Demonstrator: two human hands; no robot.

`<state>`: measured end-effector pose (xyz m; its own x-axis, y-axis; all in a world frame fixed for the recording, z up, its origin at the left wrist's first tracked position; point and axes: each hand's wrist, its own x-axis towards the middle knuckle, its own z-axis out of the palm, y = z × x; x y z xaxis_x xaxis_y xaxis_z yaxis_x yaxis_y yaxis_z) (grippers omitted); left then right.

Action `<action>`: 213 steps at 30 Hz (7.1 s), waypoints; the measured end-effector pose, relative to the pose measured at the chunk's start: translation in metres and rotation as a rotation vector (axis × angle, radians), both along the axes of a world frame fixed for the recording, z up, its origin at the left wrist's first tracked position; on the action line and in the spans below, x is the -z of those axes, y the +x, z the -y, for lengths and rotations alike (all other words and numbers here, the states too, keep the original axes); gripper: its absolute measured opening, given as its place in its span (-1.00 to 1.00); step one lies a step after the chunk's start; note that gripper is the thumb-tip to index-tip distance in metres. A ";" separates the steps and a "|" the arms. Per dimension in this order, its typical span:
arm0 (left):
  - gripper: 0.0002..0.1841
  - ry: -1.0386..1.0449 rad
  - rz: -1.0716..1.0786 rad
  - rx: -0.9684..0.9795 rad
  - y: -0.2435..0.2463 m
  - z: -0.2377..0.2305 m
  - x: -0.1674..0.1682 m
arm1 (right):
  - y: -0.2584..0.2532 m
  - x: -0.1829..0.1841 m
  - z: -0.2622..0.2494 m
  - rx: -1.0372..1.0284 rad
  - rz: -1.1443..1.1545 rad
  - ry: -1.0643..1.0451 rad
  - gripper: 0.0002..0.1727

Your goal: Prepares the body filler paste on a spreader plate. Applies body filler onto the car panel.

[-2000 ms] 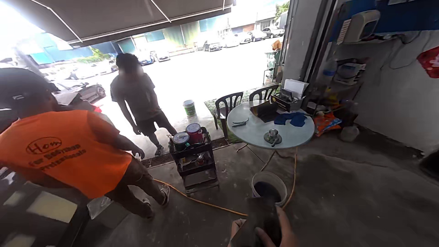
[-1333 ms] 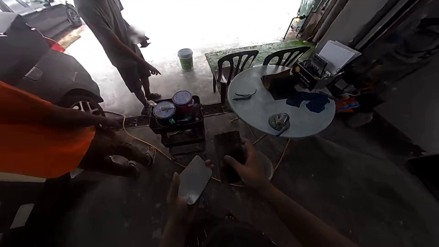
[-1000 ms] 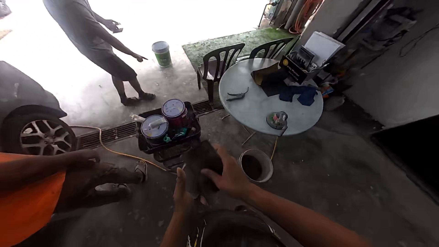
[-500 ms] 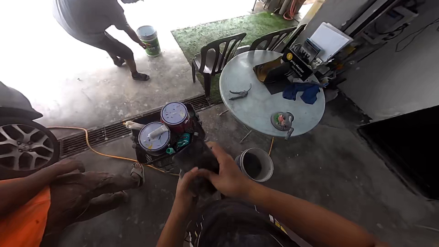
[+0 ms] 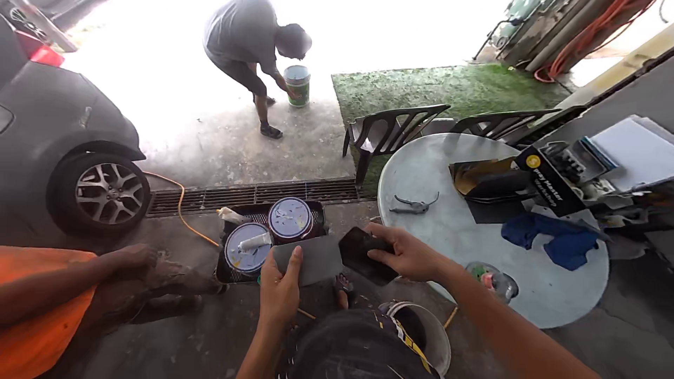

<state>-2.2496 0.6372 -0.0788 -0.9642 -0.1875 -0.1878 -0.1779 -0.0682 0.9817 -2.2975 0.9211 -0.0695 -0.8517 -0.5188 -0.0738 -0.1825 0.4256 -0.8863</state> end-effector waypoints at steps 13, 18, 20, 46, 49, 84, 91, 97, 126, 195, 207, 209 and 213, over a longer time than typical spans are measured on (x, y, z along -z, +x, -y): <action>-0.50 -0.525 0.228 -0.061 -0.027 -0.046 0.048 | -0.039 0.104 -0.018 0.504 0.079 0.289 -0.48; -0.69 -0.104 0.106 -0.132 -0.016 -0.022 0.074 | -0.051 0.055 0.045 0.800 0.750 -0.720 -0.61; -0.49 0.093 0.141 -0.151 -0.013 -0.018 0.075 | -0.050 0.051 0.075 0.812 0.927 -0.835 -0.66; -0.62 0.070 0.372 -0.207 0.022 0.275 0.116 | 0.031 0.081 0.151 1.010 0.253 -0.300 -0.70; -0.54 -0.166 0.494 -0.047 0.005 0.289 0.130 | 0.052 0.084 0.157 1.156 0.387 -0.326 -0.84; -0.67 -0.960 0.319 0.411 -0.051 0.268 0.172 | -0.056 0.101 0.240 0.634 0.490 -0.365 -0.74; -0.56 -0.934 0.339 0.315 0.001 0.313 0.191 | -0.083 0.111 0.259 0.315 0.417 -0.108 -0.69; -0.54 -0.927 0.395 0.273 0.038 0.334 0.191 | -0.103 0.119 0.324 -0.247 0.127 0.627 -0.85; -0.59 -0.870 0.459 0.322 0.036 0.339 0.187 | -0.081 0.080 0.283 -0.328 -0.396 0.583 -0.76; -0.81 -0.621 -0.997 -0.239 -0.038 0.234 -0.002 | -0.041 -0.084 0.286 -0.199 -0.932 0.702 -0.49; -0.36 -0.451 0.328 0.159 -0.031 0.269 0.144 | -0.034 0.036 0.245 0.597 0.469 -0.313 -0.68; -0.25 -0.656 0.466 0.310 -0.032 0.263 0.162 | -0.023 0.060 0.237 0.686 0.657 -0.361 -0.65; -0.30 -0.804 0.573 0.476 -0.034 0.244 0.174 | -0.005 0.084 0.223 0.728 0.707 -0.369 -0.72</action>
<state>-2.2833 0.3933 -0.2525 -0.7789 -0.0873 -0.6211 -0.4604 0.7520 0.4717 -2.3029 0.6982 -0.1539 -0.7901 0.0039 -0.6130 0.6102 -0.0900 -0.7871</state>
